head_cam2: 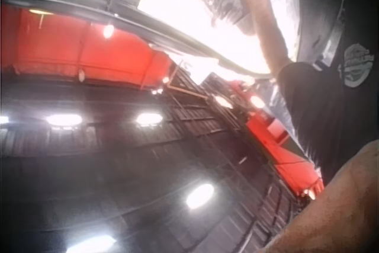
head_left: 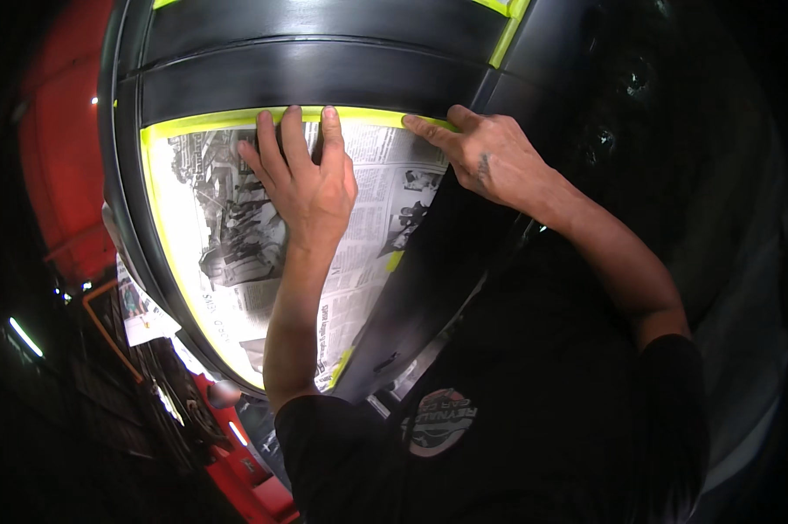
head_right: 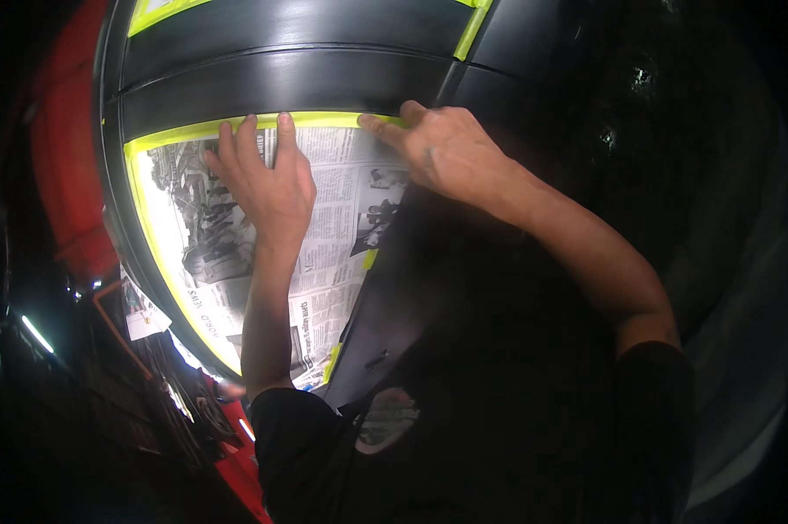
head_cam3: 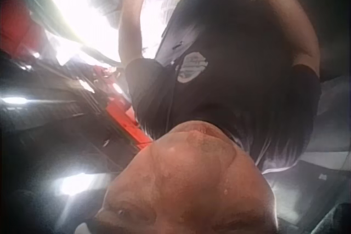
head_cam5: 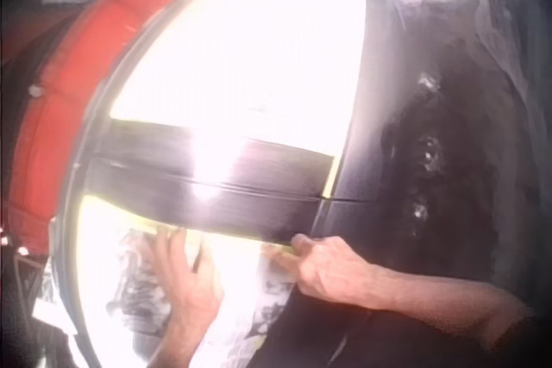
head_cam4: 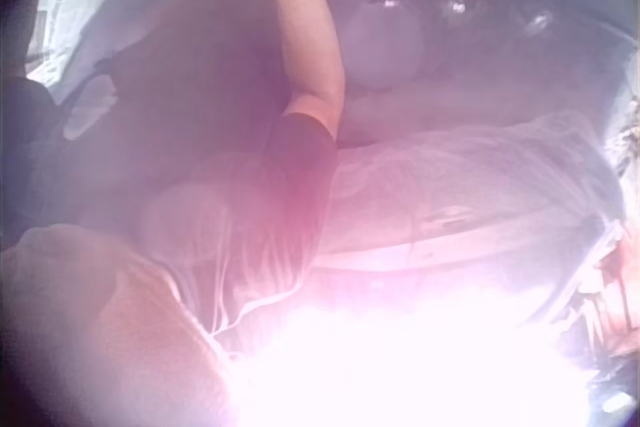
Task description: The person places sheets of newspaper onto the roof and side of a black car. They use a roll of bright green tape to secure the newspaper to the vehicle's surface, smoothing the paper and pressing the tape down along the edges and seams to ensure it stays in place.
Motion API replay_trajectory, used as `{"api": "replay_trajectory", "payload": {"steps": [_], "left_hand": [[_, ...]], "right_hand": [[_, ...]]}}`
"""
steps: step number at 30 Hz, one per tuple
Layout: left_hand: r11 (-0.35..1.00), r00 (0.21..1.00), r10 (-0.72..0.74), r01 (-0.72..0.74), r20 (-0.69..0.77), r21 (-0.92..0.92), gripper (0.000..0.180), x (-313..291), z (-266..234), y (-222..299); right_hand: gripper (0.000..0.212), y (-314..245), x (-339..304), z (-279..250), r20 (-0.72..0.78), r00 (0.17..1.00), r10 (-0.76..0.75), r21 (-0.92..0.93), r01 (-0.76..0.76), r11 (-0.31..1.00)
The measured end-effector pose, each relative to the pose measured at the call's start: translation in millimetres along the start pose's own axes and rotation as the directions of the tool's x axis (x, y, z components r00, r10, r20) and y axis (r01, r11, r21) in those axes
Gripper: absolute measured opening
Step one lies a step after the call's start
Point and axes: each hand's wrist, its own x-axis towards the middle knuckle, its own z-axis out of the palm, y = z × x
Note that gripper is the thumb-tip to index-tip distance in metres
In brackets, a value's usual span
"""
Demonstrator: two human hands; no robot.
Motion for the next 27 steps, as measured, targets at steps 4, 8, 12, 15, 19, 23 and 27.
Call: {"api": "replay_trajectory", "payload": {"steps": [4,8,12,15,19,23,27], "left_hand": [[0.999,0.999,0.020,-0.021,0.031,0.031,0.044,0,1,4],[0.995,0.998,0.059,-0.059,0.001,0.083,0.039,0,5,3],[0.997,0.997,0.077,-0.076,-0.008,0.018,0.047,1,4,6],[0.990,0.995,0.100,-0.102,0.027,0.099,0.041,6,-1,8],[0.986,0.991,0.126,-0.130,0.042,0.108,0.041,8,-1,11],[0.987,0.990,0.133,-0.136,0.042,0.082,0.037,6,3,20],[0.985,0.988,0.154,-0.155,0.018,0.081,0.034,6,11,29]], "right_hand": [[0.075,9,-21,10,-0.077,0.996,-0.049,0.025,0.051,0.998],[0.080,18,-49,9,-0.043,0.998,-0.039,-0.036,0.037,0.999],[0.065,23,-42,5,0.003,1.000,-0.028,-0.066,0.029,0.997],[0.065,23,-34,9,0.007,1.000,0.010,-0.133,-0.009,0.991],[0.061,19,-28,7,0.027,0.999,0.023,-0.184,-0.018,0.983],[0.059,17,-26,7,0.036,0.999,0.024,-0.198,-0.017,0.980],[0.057,18,-27,9,0.018,0.999,0.041,-0.168,-0.037,0.985]]}}
